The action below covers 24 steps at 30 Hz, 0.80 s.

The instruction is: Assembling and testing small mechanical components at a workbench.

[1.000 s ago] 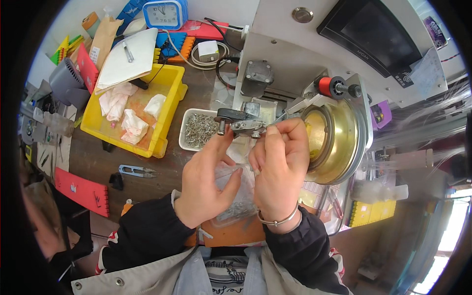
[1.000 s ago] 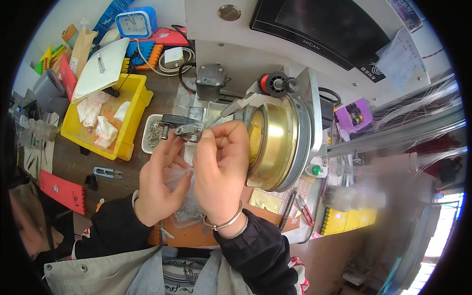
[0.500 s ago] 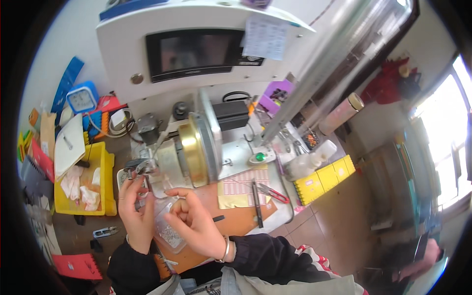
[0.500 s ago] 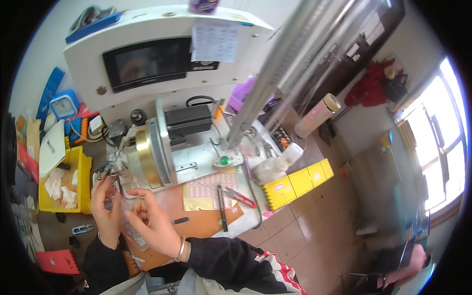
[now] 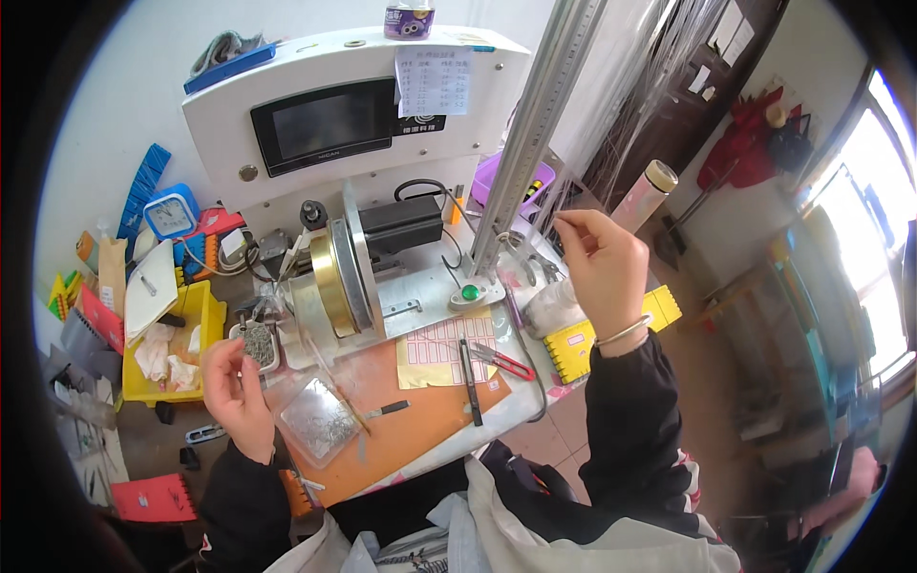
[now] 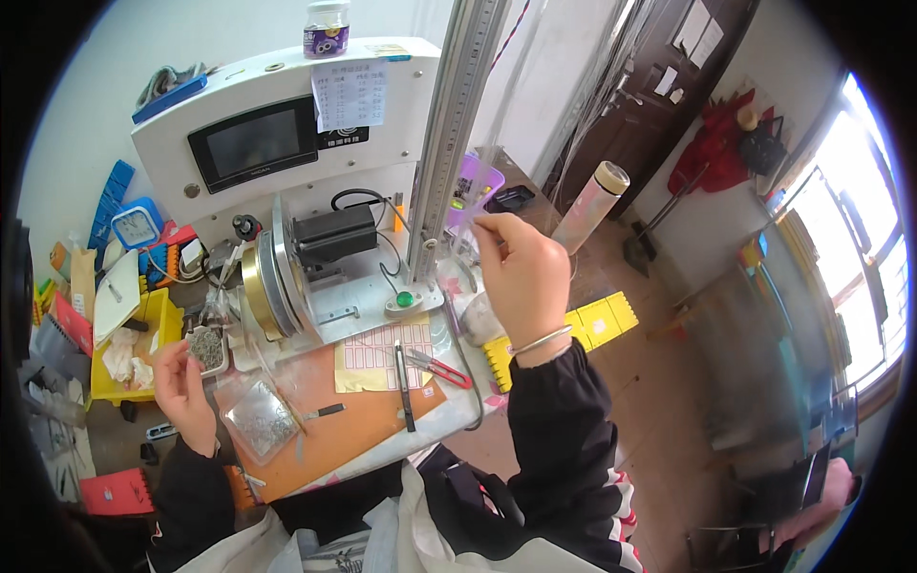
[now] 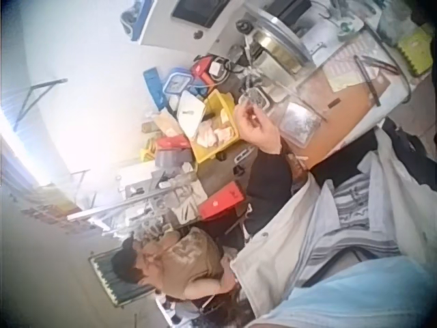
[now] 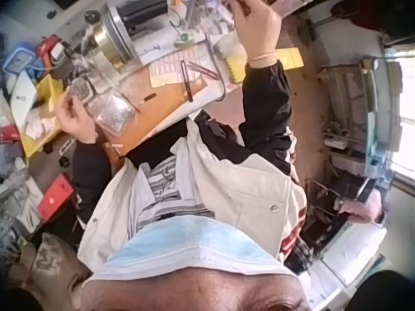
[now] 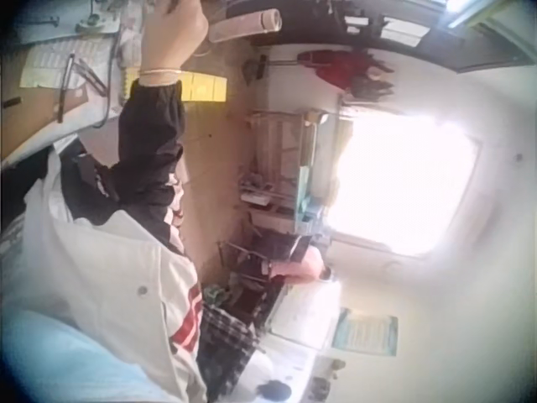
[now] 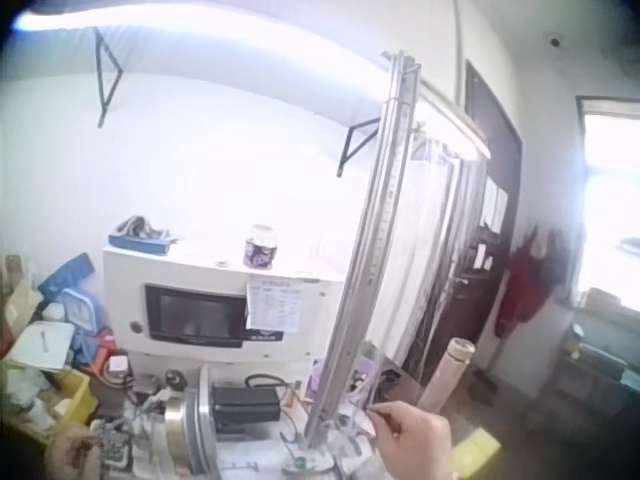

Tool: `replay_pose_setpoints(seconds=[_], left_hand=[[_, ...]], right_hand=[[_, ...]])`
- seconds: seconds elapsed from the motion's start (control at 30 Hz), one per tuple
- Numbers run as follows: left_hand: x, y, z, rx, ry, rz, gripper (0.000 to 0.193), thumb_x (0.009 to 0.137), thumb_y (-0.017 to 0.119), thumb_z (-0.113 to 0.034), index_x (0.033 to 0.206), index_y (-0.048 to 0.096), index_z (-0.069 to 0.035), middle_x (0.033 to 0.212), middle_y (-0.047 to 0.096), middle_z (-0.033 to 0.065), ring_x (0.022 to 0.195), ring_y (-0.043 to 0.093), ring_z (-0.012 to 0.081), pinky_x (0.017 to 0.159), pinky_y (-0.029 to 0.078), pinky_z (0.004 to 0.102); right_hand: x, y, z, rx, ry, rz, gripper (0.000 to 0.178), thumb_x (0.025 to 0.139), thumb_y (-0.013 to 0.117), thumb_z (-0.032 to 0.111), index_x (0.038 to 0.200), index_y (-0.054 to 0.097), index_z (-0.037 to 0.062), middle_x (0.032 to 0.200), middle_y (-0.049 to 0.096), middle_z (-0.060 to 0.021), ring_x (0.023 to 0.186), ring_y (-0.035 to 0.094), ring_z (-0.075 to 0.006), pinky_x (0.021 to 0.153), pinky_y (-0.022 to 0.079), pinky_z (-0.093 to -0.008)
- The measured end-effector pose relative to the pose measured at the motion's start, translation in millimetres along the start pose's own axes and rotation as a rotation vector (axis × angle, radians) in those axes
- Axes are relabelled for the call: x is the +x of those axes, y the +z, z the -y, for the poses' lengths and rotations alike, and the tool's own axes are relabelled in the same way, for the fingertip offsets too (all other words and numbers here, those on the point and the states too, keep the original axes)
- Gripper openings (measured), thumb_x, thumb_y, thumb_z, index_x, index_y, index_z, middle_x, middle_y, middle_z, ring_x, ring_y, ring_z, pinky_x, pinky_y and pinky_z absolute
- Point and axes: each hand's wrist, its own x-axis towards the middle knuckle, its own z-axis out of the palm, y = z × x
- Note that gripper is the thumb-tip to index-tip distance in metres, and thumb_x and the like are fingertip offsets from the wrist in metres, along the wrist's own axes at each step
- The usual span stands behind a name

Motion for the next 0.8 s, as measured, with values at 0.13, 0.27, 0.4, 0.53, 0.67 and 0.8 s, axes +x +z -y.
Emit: replay_pose_setpoints(seconds=[0.13,0.27,0.4,0.53,0.67,0.8], left_hand=[[12,-25,-32,0.046,0.101,0.036,0.021,0.095,0.051,0.006,0.114,0.058,0.001,0.109,0.055,0.007,0.084,0.052,0.0116,0.078,0.045,0.024],[14,-18,-73,-0.029,-0.021,0.025,0.026,0.096,0.054,0.002,0.121,0.058,0.001,0.102,0.06,0.0063,0.083,0.054,0.0108,0.076,0.044,0.0234],[21,39,-122,-0.303,0.096,0.507,0.043,0.093,0.065,-0.015,0.131,0.057,0.003,0.11,0.066,0.0124,0.085,0.061,0.0123,0.074,0.049,0.0244],[26,45,-140,-0.485,-0.297,0.771,0.049,0.094,0.069,-0.025,0.13,0.057,0.006,0.116,0.067,0.0143,0.091,0.065,0.0145,0.077,0.05,0.0252],[25,56,-148,-0.783,-0.656,0.84,0.044,0.096,0.068,-0.022,0.128,0.058,0.007,0.109,0.07,0.0122,0.099,0.069,0.0155,0.074,0.052,0.0254],[21,66,-150,-0.562,-0.546,0.9,0.026,0.096,0.064,-0.006,0.118,0.065,0.006,0.098,0.073,0.0127,0.088,0.071,0.0157,0.066,0.053,0.0243]], right_hand=[[1,-32,14,0.359,0.148,-0.159,0.018,0.095,0.066,0.009,0.106,0.072,-0.0041,0.089,0.075,-0.0114,0.059,0.064,-0.0084,0.053,0.049,-0.0186],[-50,-37,41,1.219,0.318,0.134,0.025,0.1,0.057,0.008,0.117,0.067,-0.0079,0.097,0.075,-0.0188,0.043,0.05,-0.0047,0.043,0.041,-0.0185],[-82,-4,76,1.348,0.583,0.544,0.028,0.102,0.057,0.011,0.12,0.066,-0.0074,0.103,0.074,-0.0224,0.039,0.046,-0.0029,0.04,0.035,-0.0176],[-88,17,99,1.322,0.572,0.492,0.026,0.102,0.058,0.011,0.119,0.067,-0.006,0.101,0.074,-0.0202,0.04,0.047,-0.0025,0.039,0.034,-0.0171],[-89,20,104,1.139,0.473,0.453,0.023,0.099,0.061,0.006,0.119,0.068,-0.0055,0.1,0.075,-0.0152,0.048,0.05,-0.0005,0.041,0.037,-0.0169],[-88,18,102,1.034,0.414,0.437,0.023,0.099,0.061,0.004,0.118,0.068,-0.0055,0.1,0.076,-0.014,0.051,0.052,-0.0007,0.043,0.039,-0.0168]])
